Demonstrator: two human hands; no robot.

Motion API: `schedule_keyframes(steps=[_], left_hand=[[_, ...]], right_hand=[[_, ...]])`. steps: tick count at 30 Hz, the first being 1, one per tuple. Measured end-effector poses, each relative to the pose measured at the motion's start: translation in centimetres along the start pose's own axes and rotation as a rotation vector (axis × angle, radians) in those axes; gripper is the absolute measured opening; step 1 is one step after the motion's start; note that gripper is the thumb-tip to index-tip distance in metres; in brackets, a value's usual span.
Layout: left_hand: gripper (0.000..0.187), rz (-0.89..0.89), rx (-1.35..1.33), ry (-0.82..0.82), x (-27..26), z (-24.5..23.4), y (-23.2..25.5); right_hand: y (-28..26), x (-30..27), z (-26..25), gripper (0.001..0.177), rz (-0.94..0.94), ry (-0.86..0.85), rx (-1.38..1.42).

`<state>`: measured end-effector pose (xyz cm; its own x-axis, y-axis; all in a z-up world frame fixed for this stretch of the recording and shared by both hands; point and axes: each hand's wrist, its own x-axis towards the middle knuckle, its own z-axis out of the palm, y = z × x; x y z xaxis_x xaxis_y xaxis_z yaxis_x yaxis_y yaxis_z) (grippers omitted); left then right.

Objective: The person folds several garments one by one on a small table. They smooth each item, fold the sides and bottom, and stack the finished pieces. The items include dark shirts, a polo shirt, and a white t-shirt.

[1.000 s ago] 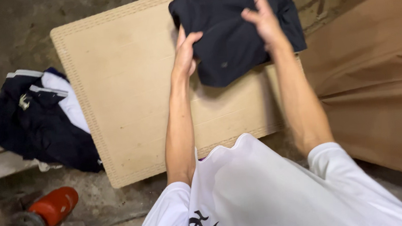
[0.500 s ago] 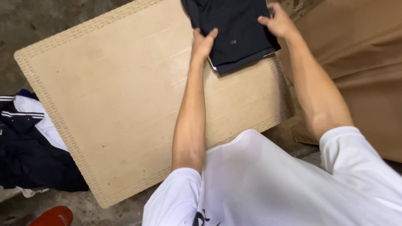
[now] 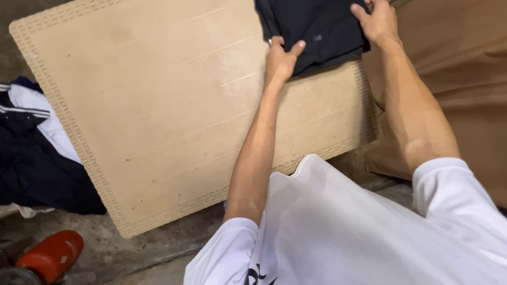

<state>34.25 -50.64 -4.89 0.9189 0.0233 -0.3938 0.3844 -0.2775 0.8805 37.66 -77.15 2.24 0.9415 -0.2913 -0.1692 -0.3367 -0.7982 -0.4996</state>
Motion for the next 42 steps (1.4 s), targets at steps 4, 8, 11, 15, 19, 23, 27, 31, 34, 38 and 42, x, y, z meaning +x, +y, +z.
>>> schedule_keyframes(steps=[4, 8, 11, 15, 19, 23, 27, 31, 34, 38, 42], left_hand=[[0.087, 0.110, -0.023, -0.008, -1.3, 0.4, -0.3], [0.083, 0.032, 0.050, -0.009, -2.4, 0.0, -0.3], [0.066, 0.007, 0.110, -0.068, -2.9, -0.9, -1.3], [0.038, -0.011, -0.038, -0.132, -1.9, -3.9, -5.0], [0.025, -0.084, -0.175, -0.005, 0.1, -11.8, -11.0], [0.020, -0.130, -0.482, 0.201, -0.3, -23.6, -17.7], [0.016, -0.127, -0.653, 0.459, -3.3, -36.0, -23.9], [0.016, -0.236, -0.597, 0.670, -8.6, -47.6, -29.3], [0.023, -0.347, -0.184, 0.875, -12.8, -54.3, -32.4], [0.031, -0.594, -0.059, 0.906, -16.4, -60.4, -33.7], [0.043, -0.632, -0.018, 0.877, -16.9, -63.6, -32.9]], right_hand=[[-1.1, -0.9, 0.3, 0.039, -0.236, 0.225, -0.156], [-5.0, -1.8, 2.1, 0.049, -0.426, 0.290, -0.158], [-9.0, -3.2, 4.2, 0.042, -0.770, 0.241, -0.295], [-13.6, -4.7, 8.0, 0.033, -0.820, 0.187, -0.276], [-18.5, -6.1, 13.3, 0.026, -0.909, 0.119, -0.276], [-25.5, -9.8, 19.8, 0.026, -1.008, 0.018, -0.191], [-34.5, -14.8, 27.4, 0.024, -1.109, -0.113, -0.114], [-43.3, -20.2, 35.4, 0.023, -1.211, -0.238, -0.078], [-49.0, -24.3, 41.2, 0.023, -1.274, -0.280, -0.069], [-54.2, -29.4, 47.6, 0.022, -1.186, -0.419, -0.122], [-57.4, -32.8, 52.3, 0.019, -1.198, -0.433, -0.165]])
